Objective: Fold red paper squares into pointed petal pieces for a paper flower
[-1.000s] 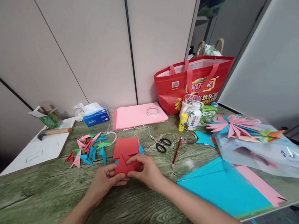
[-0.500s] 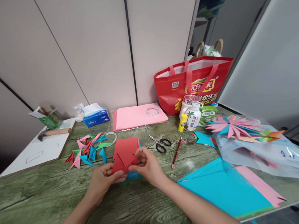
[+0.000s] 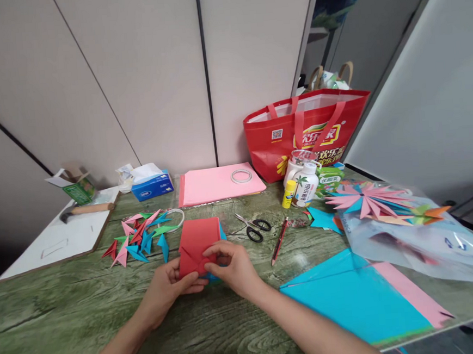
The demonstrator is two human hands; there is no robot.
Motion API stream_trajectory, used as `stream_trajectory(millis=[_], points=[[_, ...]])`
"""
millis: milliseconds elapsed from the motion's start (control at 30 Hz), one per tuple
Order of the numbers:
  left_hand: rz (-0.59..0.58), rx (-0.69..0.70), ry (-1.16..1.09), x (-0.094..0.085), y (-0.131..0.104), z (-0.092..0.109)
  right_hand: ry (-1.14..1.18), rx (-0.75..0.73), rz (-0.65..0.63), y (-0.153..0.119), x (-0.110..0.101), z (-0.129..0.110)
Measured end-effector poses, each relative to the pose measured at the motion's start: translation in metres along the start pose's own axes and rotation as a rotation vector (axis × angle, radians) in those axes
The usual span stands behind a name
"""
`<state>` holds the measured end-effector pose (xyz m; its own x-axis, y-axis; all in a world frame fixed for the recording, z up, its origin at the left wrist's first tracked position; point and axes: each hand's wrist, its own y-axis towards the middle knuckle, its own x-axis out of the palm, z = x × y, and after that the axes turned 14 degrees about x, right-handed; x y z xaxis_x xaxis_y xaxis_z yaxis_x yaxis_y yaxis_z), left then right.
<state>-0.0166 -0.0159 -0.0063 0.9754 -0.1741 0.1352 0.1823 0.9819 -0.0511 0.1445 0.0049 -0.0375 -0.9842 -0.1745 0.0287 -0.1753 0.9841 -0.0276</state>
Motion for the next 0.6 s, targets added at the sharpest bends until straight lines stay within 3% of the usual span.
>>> stream_trajectory(millis=[333, 600], points=[[-0.016, 0.008, -0.061, -0.0034, -0.0009, -0.0070, -0.043, -0.032, -0.019, 0.0009, -0.0005, 0.0001], [-0.034, 0.019, -0.088, -0.0036, -0.0019, -0.0095, 0.076, 0.027, 0.001, 0.0018, 0.0013, 0.0037]])
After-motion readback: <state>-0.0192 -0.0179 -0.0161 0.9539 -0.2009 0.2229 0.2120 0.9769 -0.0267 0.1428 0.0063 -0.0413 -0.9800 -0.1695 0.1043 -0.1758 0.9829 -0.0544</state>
